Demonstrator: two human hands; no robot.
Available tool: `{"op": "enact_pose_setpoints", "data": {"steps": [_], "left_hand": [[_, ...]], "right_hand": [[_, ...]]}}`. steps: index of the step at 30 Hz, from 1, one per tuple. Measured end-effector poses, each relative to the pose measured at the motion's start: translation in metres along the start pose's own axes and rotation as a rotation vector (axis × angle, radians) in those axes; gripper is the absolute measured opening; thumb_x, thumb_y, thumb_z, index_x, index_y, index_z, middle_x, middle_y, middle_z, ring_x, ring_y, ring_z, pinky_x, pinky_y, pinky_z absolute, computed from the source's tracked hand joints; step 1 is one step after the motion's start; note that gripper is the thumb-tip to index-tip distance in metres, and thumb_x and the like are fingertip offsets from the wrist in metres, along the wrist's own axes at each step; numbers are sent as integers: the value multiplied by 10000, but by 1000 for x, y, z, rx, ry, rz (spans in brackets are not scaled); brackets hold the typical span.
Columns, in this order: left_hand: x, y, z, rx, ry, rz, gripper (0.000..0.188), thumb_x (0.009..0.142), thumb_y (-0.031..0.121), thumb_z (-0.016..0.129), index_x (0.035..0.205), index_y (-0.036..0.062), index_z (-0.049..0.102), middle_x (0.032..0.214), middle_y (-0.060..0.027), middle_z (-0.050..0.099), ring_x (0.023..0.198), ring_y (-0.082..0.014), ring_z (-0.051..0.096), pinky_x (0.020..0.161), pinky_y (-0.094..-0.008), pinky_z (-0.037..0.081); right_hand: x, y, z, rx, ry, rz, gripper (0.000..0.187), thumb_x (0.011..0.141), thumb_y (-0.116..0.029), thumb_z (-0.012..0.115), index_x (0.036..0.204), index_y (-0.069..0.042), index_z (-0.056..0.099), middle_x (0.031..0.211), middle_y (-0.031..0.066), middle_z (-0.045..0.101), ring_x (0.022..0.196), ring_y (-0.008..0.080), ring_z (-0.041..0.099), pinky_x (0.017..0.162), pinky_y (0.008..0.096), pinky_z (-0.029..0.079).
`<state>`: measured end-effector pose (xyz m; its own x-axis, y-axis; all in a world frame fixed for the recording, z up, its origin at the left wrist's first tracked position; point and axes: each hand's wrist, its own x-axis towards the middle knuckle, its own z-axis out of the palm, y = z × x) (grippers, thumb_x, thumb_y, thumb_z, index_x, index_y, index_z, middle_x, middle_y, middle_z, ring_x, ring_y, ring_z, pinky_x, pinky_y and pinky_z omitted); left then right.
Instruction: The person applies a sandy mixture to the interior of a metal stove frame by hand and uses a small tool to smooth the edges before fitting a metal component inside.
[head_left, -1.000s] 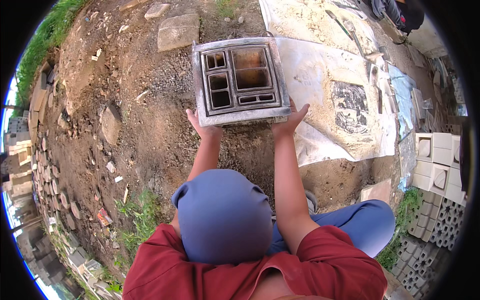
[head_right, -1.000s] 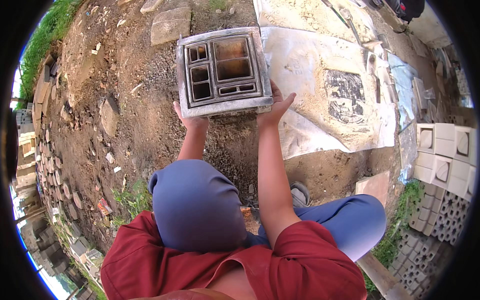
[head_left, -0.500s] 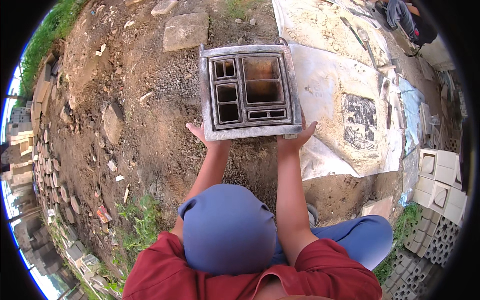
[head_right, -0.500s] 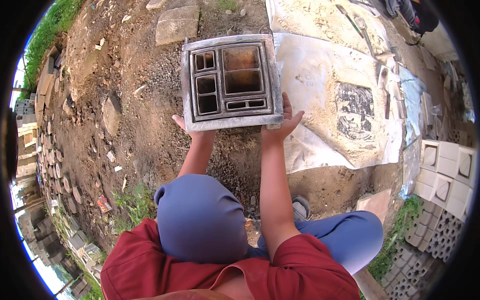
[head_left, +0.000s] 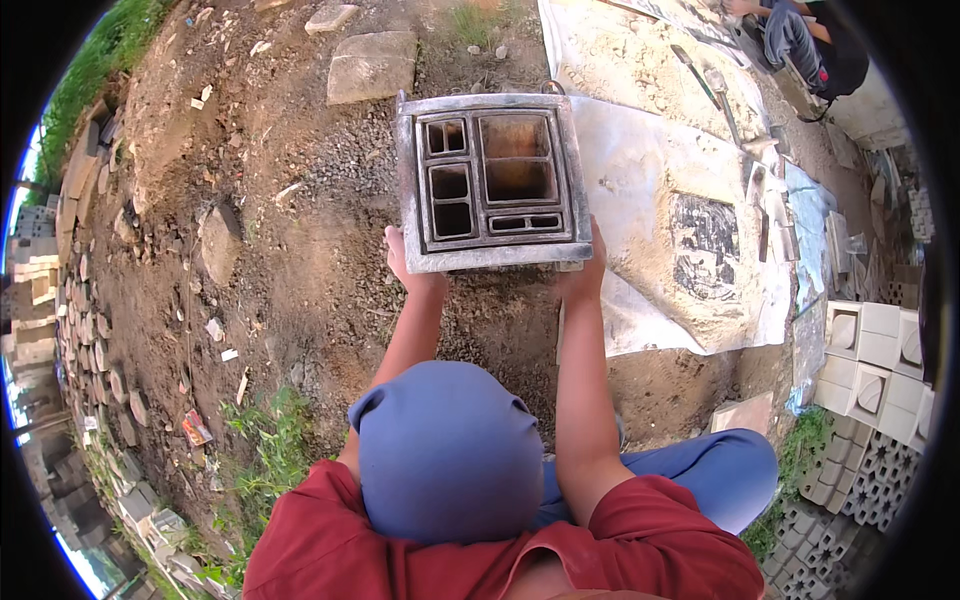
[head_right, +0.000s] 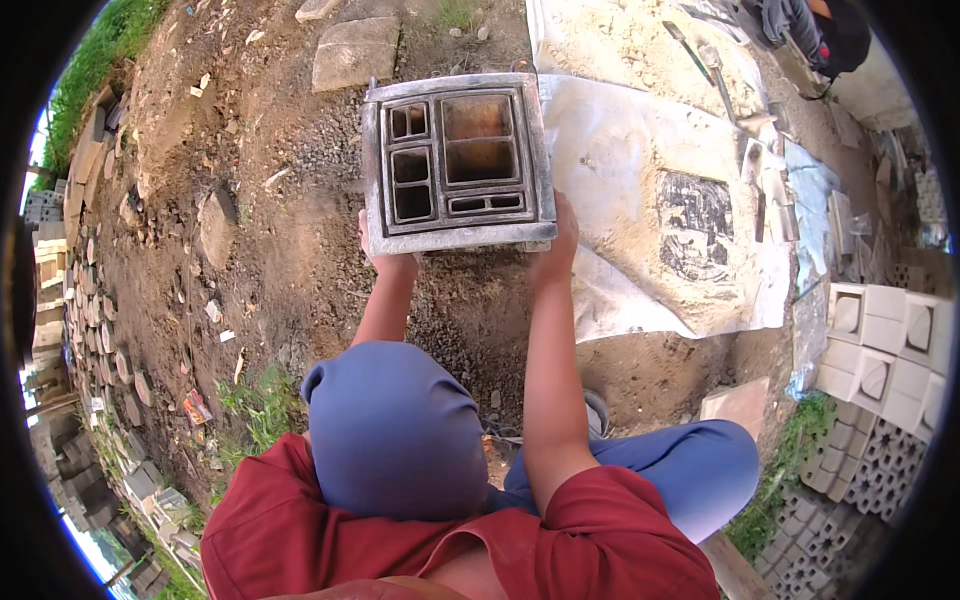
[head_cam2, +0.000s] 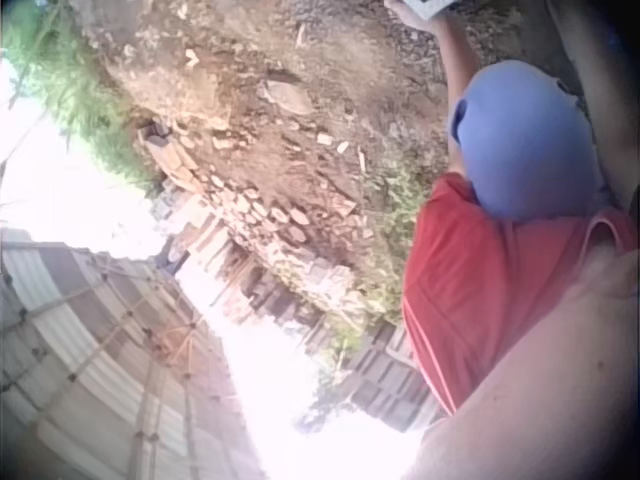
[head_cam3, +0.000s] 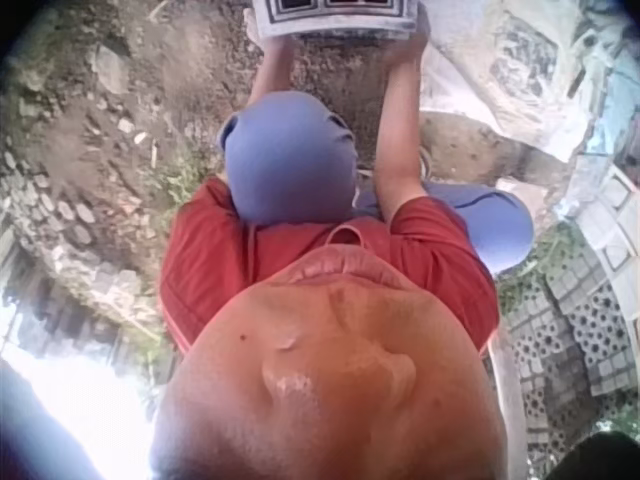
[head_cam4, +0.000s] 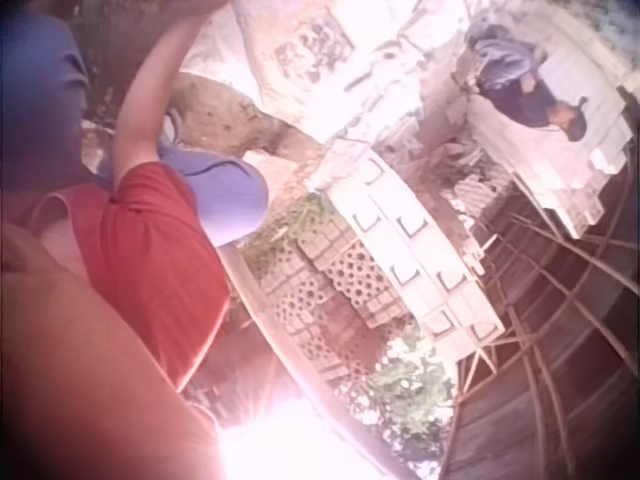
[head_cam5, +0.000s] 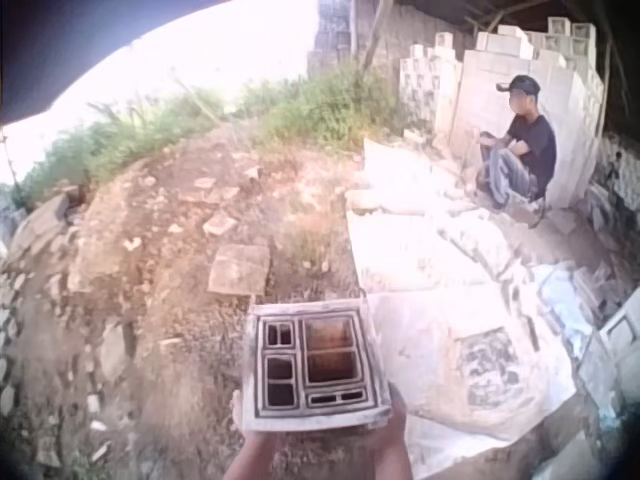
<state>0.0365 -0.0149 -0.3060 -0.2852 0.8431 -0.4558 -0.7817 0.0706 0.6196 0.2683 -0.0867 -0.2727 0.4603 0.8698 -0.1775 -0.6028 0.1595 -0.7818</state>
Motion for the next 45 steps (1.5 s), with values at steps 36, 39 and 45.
{"op": "enact_pose_setpoints", "data": {"steps": [36,39,45], "left_hand": [[22,74,60,699,-613,261,593,1065,271,634,1541,-38,462,1476,-130,606,1337,-169,556,1121,-288,415],[16,82,63,867,-594,352,600,1043,289,658,1506,-51,485,1443,-179,621,1351,-230,563,1135,-323,415],[-14,87,107,1364,-463,958,638,976,321,691,1487,-5,491,1535,-296,470,1451,-477,420,1195,-512,360]], "right_hand": [[22,-74,92,-1496,-99,-230,842,1023,-412,597,1669,-76,176,1566,282,467,1409,444,495,1163,460,412],[25,-74,88,-1465,-91,-247,846,1012,-435,618,1667,-86,213,1508,291,534,1397,429,524,1155,449,412],[59,-82,64,-1087,-133,-64,761,1037,-458,589,1576,39,386,1545,250,515,1435,342,499,1186,404,371]]}}
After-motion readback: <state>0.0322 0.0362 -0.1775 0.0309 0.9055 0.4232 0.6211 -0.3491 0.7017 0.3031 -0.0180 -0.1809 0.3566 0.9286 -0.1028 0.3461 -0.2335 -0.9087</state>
